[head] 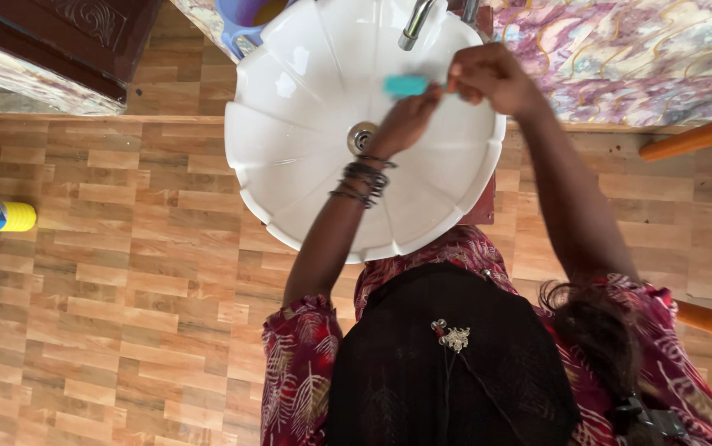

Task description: The person scrubs the inside of a white pedestal sink using a blue scrub brush. They clean the basin, the drain area, and the rim of the sink. The person also rinses the brush under the running tap water.

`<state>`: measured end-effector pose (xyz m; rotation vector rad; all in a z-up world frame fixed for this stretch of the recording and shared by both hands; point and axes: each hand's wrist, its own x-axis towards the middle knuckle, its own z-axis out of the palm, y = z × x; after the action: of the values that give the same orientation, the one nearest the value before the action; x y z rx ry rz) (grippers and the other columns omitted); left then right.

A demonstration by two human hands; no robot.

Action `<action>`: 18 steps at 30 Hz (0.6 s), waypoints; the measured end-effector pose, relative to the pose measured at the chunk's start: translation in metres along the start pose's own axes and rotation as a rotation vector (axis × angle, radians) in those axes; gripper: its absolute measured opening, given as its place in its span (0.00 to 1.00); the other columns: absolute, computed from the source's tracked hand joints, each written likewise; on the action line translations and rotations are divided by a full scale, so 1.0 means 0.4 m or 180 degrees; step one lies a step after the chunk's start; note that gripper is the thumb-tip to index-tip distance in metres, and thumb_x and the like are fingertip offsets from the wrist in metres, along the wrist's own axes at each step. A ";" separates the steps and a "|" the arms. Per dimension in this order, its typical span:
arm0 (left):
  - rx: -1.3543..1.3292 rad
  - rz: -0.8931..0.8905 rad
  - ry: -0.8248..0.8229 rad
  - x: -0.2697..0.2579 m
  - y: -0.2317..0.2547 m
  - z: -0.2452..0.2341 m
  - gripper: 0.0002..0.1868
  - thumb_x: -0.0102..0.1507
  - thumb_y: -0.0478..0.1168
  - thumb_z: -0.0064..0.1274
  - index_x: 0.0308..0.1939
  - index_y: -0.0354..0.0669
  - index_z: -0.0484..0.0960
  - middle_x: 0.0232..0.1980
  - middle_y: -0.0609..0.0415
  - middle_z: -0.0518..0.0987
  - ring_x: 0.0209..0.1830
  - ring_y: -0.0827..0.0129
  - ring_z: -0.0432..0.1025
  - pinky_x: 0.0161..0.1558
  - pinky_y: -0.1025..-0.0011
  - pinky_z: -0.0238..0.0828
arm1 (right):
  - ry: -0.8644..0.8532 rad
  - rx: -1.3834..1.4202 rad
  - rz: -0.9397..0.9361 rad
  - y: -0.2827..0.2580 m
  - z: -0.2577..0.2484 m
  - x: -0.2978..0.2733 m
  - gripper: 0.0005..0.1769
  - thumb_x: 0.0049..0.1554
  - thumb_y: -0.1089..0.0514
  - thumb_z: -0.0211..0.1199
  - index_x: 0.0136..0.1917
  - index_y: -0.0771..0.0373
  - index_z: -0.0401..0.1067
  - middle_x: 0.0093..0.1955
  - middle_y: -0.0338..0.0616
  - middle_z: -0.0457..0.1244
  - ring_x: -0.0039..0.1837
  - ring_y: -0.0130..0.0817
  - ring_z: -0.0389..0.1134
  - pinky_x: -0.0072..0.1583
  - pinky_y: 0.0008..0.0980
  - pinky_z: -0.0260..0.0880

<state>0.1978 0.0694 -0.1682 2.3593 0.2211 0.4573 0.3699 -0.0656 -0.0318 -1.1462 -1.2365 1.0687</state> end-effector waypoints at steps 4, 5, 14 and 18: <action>-0.0053 -0.1983 -0.0831 -0.104 -0.011 -0.073 0.34 0.76 0.64 0.27 0.56 0.41 0.79 0.38 0.42 0.83 0.43 0.47 0.78 0.49 0.52 0.71 | 0.0217 0.0118 0.0068 0.060 0.035 0.000 0.19 0.68 0.53 0.55 0.42 0.70 0.74 0.35 0.42 0.65 0.33 0.26 0.60 0.39 0.28 0.60; -0.0210 -0.1924 -0.0776 -0.097 0.008 -0.083 0.33 0.75 0.63 0.28 0.61 0.42 0.77 0.42 0.40 0.83 0.47 0.46 0.78 0.52 0.52 0.70 | 0.0157 0.0103 0.0020 0.051 0.041 0.001 0.19 0.68 0.53 0.56 0.42 0.70 0.73 0.35 0.42 0.64 0.34 0.26 0.60 0.39 0.28 0.60; -0.1219 0.0039 -0.0019 0.149 0.154 0.008 0.37 0.79 0.56 0.34 0.85 0.48 0.38 0.89 0.47 0.37 0.89 0.52 0.38 0.84 0.63 0.45 | 0.0409 -0.0246 -0.0878 -0.168 -0.072 -0.061 0.22 0.75 0.52 0.56 0.47 0.73 0.73 0.30 0.40 0.58 0.33 0.25 0.58 0.39 0.24 0.56; -0.1134 -0.0079 -0.0068 0.143 0.164 -0.005 0.35 0.79 0.54 0.34 0.85 0.49 0.41 0.88 0.47 0.39 0.88 0.48 0.43 0.82 0.61 0.49 | 0.0700 -0.0501 -0.0910 -0.146 -0.059 -0.077 0.23 0.72 0.50 0.53 0.45 0.70 0.73 0.29 0.39 0.60 0.31 0.23 0.58 0.36 0.23 0.55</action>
<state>0.2517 0.0389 -0.1073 2.0098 0.1451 0.4212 0.3908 -0.1047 0.0223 -1.1310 -1.2791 0.6243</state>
